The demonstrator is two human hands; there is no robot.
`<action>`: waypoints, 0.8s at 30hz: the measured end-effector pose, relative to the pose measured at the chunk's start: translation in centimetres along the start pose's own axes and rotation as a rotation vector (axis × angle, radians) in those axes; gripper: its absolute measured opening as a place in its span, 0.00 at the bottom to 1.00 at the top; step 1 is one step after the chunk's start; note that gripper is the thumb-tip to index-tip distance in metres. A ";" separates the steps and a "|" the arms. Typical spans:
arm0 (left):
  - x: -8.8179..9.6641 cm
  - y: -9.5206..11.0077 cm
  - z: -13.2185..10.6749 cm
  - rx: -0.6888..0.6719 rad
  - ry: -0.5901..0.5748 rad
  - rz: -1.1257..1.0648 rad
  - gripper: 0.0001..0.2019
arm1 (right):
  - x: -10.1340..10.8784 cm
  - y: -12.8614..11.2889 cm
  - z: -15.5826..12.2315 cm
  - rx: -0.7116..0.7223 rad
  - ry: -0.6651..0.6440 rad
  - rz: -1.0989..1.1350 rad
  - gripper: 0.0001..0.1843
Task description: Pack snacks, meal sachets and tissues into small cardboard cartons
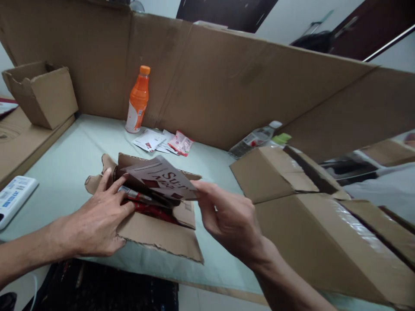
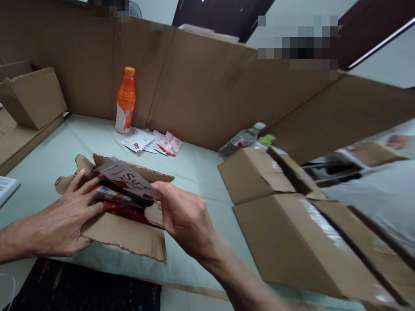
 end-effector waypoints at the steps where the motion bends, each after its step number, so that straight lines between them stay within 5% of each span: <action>1: 0.0 0.0 0.0 -0.006 0.000 -0.001 0.21 | -0.4 -0.1 0.2 0.014 -0.026 0.001 0.15; 4: 0.0 0.0 -0.1 0.003 -0.017 0.013 0.19 | -2.9 0.0 1.1 0.007 -0.205 -0.034 0.17; 8: -0.3 -0.1 -0.3 0.014 -0.021 0.028 0.17 | -10.1 0.8 0.7 -0.105 -0.818 -0.039 0.16; 10: -0.4 -0.2 -0.4 0.007 -0.003 0.015 0.18 | -12.3 0.9 0.2 -0.108 -1.018 -0.008 0.15; 21: 0.2 -0.1 -0.4 -0.051 0.103 -0.013 0.19 | -14.9 1.5 0.9 -0.015 -1.210 -0.043 0.14; 24: 0.6 0.1 -0.9 -0.083 0.148 0.003 0.18 | -12.5 1.8 1.3 -0.048 -1.038 0.001 0.14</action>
Point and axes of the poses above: each hand's wrist, its own z-axis towards the middle knuckle, its own x-axis out of the back of the hand, y = z × x, the point moved 10 cm from there along z, towards the middle knuckle, and after that the axes turned 10 degrees about x, right-handed, at the moved point
